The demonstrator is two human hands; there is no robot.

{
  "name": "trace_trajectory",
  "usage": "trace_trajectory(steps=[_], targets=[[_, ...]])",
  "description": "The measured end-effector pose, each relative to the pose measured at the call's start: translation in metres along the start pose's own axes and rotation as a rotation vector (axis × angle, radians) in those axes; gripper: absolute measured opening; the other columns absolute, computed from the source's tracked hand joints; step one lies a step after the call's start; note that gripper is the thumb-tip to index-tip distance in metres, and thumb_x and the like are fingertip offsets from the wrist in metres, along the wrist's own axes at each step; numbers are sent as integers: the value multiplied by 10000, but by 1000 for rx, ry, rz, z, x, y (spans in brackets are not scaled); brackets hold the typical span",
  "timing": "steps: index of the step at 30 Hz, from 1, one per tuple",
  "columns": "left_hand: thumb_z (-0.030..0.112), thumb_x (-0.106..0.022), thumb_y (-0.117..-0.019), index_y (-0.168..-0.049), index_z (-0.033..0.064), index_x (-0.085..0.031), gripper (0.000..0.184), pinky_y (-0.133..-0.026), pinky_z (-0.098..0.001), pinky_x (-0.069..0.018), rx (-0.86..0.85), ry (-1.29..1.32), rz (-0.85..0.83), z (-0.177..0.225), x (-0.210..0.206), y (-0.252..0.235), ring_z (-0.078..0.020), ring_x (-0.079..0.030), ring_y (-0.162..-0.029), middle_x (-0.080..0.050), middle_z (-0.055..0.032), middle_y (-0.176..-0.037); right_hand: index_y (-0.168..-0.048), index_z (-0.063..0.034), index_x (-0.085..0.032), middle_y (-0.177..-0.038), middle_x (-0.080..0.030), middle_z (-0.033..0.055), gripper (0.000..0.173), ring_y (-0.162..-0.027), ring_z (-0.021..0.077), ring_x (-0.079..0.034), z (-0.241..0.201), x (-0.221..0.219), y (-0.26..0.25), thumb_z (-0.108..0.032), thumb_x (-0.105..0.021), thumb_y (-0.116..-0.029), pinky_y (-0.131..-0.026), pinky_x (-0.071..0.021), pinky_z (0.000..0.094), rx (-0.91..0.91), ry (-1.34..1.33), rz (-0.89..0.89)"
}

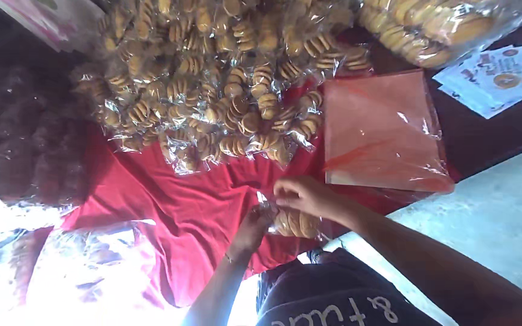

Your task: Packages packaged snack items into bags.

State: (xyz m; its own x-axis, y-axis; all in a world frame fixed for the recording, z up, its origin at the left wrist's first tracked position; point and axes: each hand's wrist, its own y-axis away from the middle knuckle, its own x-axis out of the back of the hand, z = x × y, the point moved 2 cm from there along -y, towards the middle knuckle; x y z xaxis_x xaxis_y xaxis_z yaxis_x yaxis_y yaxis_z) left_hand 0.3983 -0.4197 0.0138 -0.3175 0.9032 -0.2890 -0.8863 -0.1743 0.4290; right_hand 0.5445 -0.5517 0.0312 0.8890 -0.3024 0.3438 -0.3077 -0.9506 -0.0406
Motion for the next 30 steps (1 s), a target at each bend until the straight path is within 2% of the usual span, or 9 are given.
trace_trajectory(steps=[4,7,11,14,16,21,24,27,30], targets=[[398,-720,-920,-1149,265,-751,266,-899,-254,-569,-93,269,-334,-19,-1,12,-22,-699,-988,-756,83,-1078,-1161,14,-635,-730,-574,43,273,-626,42,-516,-3,-11,24,-194,-639,-984,-601,-449,172,258,-164,20],[321,-672,-975,-1168,223,-715,221,-867,-259,-578,-56,180,-291,-5,-18,0,-28,-701,-948,-752,80,-1052,-1172,12,-661,-732,-577,28,327,-619,37,-495,10,3,32,-234,-682,-957,-594,-442,190,144,-156,294],[131,-366,-1067,-1089,55,-649,294,-840,-285,-586,-81,43,-11,24,-29,-46,-64,-697,-880,-734,16,-943,-1401,-25,-459,-1237,-635,24,663,-1110,113,-638,32,10,44,-357,-718,-888,-947,-555,307,-83,-737,387],[175,-306,-1102,-1159,-71,-614,398,-913,-255,-518,-233,-480,50,55,-28,-90,-49,-628,-954,-670,-56,-1000,-1315,-15,-519,-1098,-699,64,478,-924,184,-720,33,0,56,-131,-677,-879,-793,-634,375,-294,-902,545],[114,-446,-1081,-1200,-80,-661,313,-986,-431,-502,-378,-941,104,68,-13,-129,-236,-669,-1059,-703,-189,-1109,-1308,-5,-519,-1057,-689,55,439,-882,159,-709,36,0,66,-98,-634,-895,-760,-626,351,-388,-881,693],[274,-679,-975,-1272,172,-719,317,-1068,-676,-365,-424,-1388,91,49,2,-162,-438,-459,-1359,-493,-182,-1499,-1400,-10,-491,-1172,-665,127,629,-1014,143,-672,66,20,106,-271,-697,-866,-883,-575,317,-479,-264,770],[356,-689,-953,-1375,128,-626,484,-1114,-634,-353,-289,-1426,-8,32,-7,-124,-448,-404,-1420,-360,-220,-1597,-1466,60,-422,-1198,-651,284,707,-1013,405,-686,60,26,116,-270,-698,-905,-864,-560,567,-384,348,735],[395,-700,-935,-1546,65,-400,758,-1115,-532,-420,-203,-1298,41,10,-14,-84,-389,-513,-1343,-500,-227,-1478,-1367,-7,-594,-1317,-578,335,546,-1139,566,-579,48,30,104,-223,-720,-882,-885,-478,682,-227,811,780],[298,-793,-859,-1466,-48,-457,775,-1101,-531,-428,-356,-1037,204,-15,-14,-54,-389,-602,-1230,-626,-260,-1309,-1236,-24,-689,-1239,-629,291,378,-1047,484,-627,38,21,83,-263,-634,-948,-834,-497,610,-73,804,752]])
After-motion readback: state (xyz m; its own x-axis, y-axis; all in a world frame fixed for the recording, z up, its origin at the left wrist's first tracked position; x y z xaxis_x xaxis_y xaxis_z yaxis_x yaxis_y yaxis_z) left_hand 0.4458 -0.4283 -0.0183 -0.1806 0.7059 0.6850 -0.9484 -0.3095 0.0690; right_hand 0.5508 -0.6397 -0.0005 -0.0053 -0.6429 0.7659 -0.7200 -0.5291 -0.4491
